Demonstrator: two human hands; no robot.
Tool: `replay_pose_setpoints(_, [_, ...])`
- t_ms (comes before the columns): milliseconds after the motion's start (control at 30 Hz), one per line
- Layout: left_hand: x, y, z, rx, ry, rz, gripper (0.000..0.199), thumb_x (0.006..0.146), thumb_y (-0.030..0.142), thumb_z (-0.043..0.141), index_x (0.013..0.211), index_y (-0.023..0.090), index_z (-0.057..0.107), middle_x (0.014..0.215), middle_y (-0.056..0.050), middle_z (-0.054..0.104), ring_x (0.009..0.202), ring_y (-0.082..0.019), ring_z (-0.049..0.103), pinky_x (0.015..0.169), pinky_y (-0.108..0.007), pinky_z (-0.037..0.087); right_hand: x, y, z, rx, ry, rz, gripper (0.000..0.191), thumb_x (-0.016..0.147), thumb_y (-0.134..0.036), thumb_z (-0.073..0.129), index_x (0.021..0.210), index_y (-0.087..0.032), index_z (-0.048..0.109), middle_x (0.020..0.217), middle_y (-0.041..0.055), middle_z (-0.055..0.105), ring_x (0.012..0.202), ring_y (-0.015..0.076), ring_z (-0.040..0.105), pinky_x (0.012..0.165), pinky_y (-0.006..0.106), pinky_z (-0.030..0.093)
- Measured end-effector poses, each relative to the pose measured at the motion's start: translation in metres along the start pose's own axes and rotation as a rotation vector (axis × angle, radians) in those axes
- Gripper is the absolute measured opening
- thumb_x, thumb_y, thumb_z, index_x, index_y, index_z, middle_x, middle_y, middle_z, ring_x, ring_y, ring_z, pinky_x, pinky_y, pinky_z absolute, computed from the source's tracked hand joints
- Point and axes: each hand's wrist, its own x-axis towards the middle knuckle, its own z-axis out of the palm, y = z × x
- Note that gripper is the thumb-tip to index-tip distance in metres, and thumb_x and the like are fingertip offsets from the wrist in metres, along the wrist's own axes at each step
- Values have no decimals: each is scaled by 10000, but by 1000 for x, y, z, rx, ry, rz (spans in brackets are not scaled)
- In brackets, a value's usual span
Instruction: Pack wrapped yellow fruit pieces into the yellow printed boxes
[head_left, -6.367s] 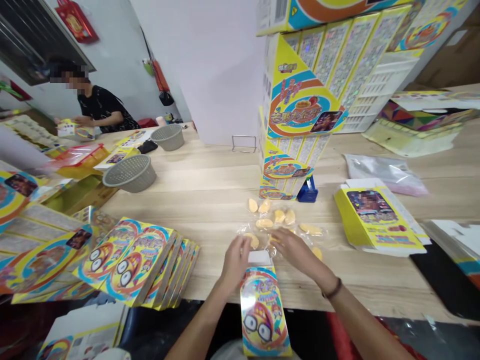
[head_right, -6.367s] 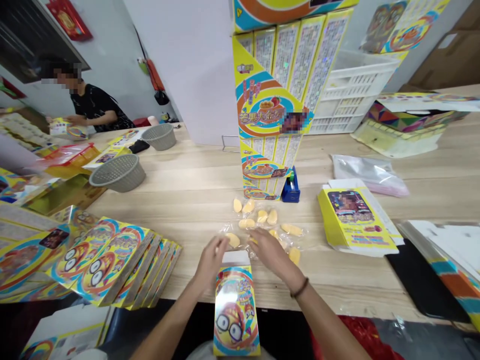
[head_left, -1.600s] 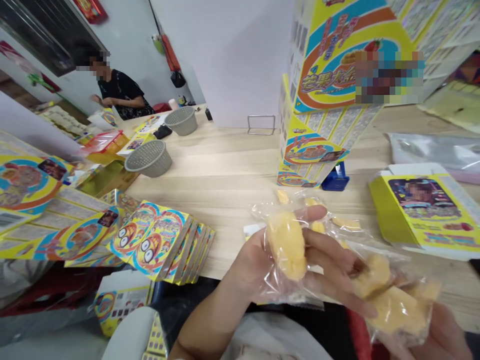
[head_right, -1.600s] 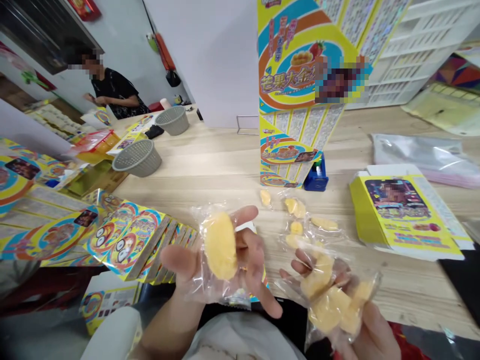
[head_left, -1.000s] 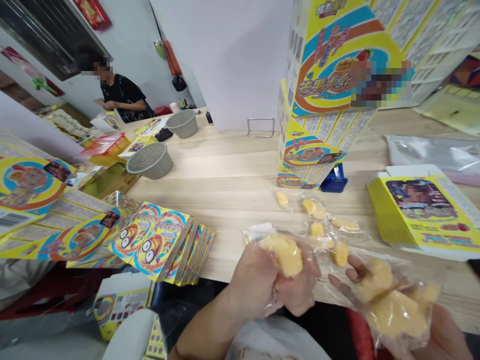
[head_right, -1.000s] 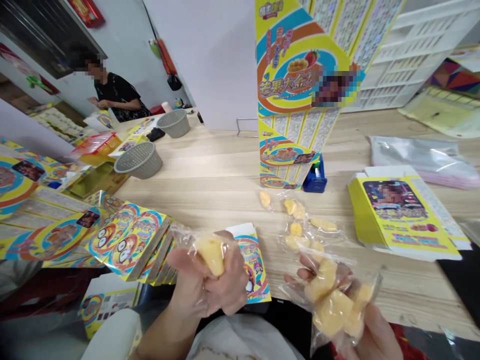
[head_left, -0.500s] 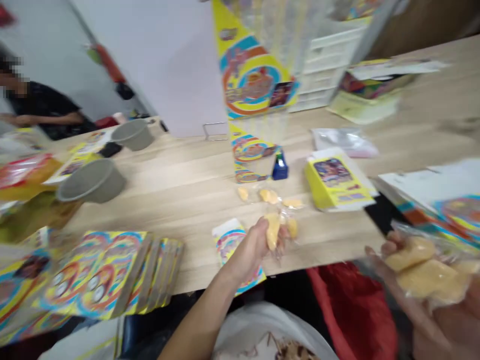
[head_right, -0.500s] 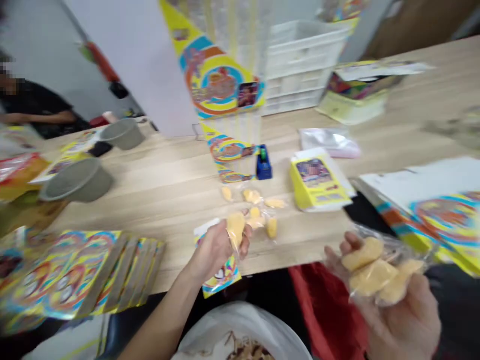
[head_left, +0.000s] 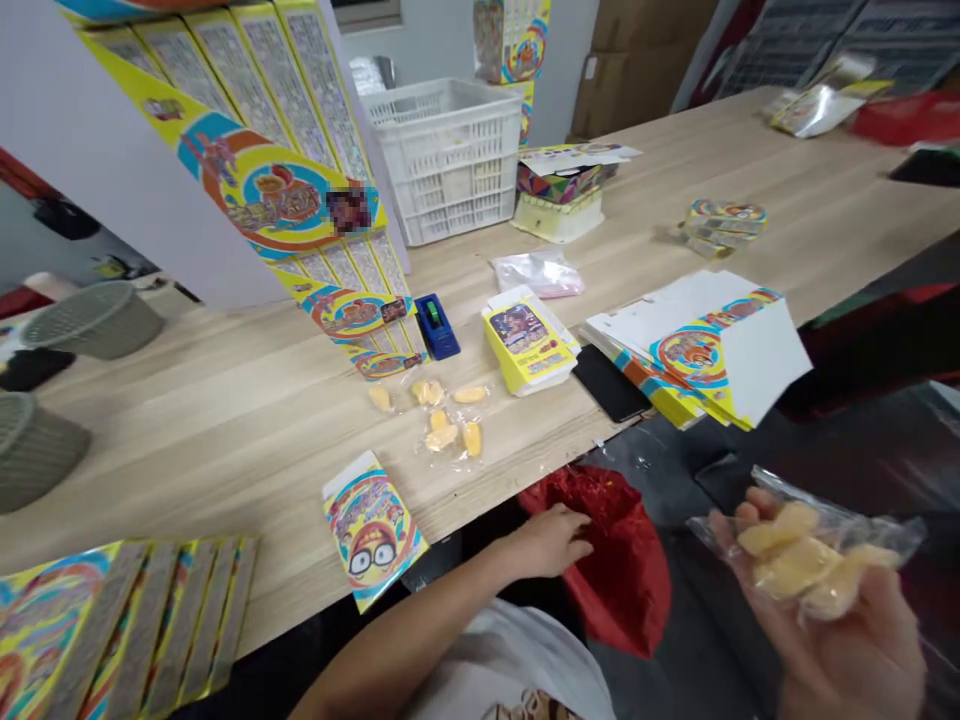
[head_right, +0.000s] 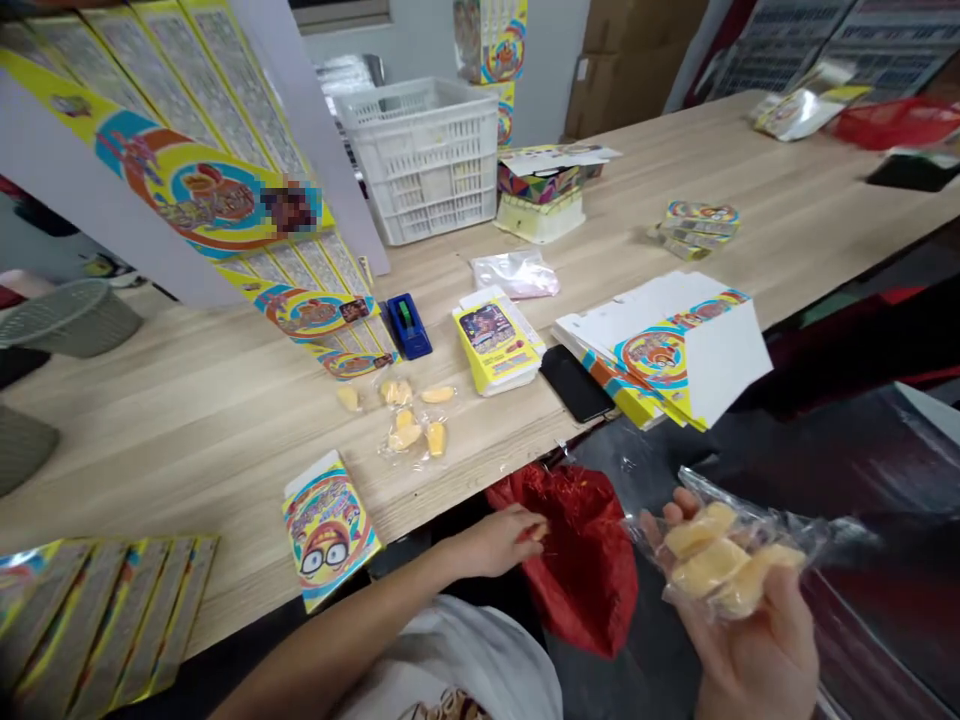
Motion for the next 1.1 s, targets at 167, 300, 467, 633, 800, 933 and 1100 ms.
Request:
replay_pose_setpoints(167, [-23, -12, -116, 31, 664, -162, 263, 832, 156, 405, 965, 198, 627, 1029, -55, 645, 1016, -186, 560, 933, -316, 395, 15, 33, 18, 28, -190, 269, 390, 559, -522, 711, 851, -269, 660, 1086, 51, 662, 977, 266, 609, 1053, 547, 274])
replay_pose_setpoints(300, [-32, -47, -206, 94, 1046, -530, 399, 830, 256, 443, 1198, 104, 455, 1306, -199, 414, 1280, -325, 294, 1042, -472, 209, 5, 64, 51, 93, -469, 467, 244, 628, -497, 682, 743, -285, 646, 1014, 46, 689, 1049, 291, 582, 1016, 579, 288])
replay_pose_setpoints(467, [-28, -83, -242, 40, 1160, -774, 524, 671, 282, 656, 1093, 35, 469, 1276, -282, 375, 1270, -426, 230, 999, -527, 206, -28, 89, 97, 99, -704, 542, 288, 610, -560, 672, 670, -281, 627, 963, 50, 696, 1122, 293, 531, 1004, 567, 303])
replay_pose_setpoints(633, [-44, -88, -255, -145, 1108, -617, 153, 758, 158, 537, 908, 132, 524, 985, -82, 567, 1000, -223, 518, 859, -372, 385, -51, 86, 123, 42, -812, 502, 312, 582, -578, 678, 636, -278, 611, 684, 40, 668, 857, 264, 639, 897, 500, 444])
replay_pose_setpoints(800, [-96, -58, -234, -447, 1008, -329, 181, 822, 260, 428, 922, 154, 535, 681, 16, 495, 568, -89, 484, 566, -217, 420, -59, 84, 135, -57, -845, 491, 313, 535, -557, 724, 603, -272, 616, 489, -11, 564, 596, 215, 620, 816, 464, 503])
replay_pose_setpoints(933, [-140, -14, -186, -914, 807, 70, 469, 711, 469, 642, 1082, 225, 489, 608, 82, 409, 403, -28, 332, 374, -126, 267, -63, 95, 138, -43, -818, 551, 295, 608, -571, 659, 649, -281, 621, 769, 51, 689, 936, 290, 623, 931, 527, 411])
replay_pose_setpoints(1100, [-173, 24, -149, -1283, 451, 460, 541, 720, 683, 465, 918, 193, 579, 507, 91, 393, 284, -5, 177, 263, -126, 233, -67, 105, 135, -38, -846, 646, 322, 661, -597, 599, 732, -286, 645, 1137, 67, 645, 1126, 346, 526, 994, 610, 282])
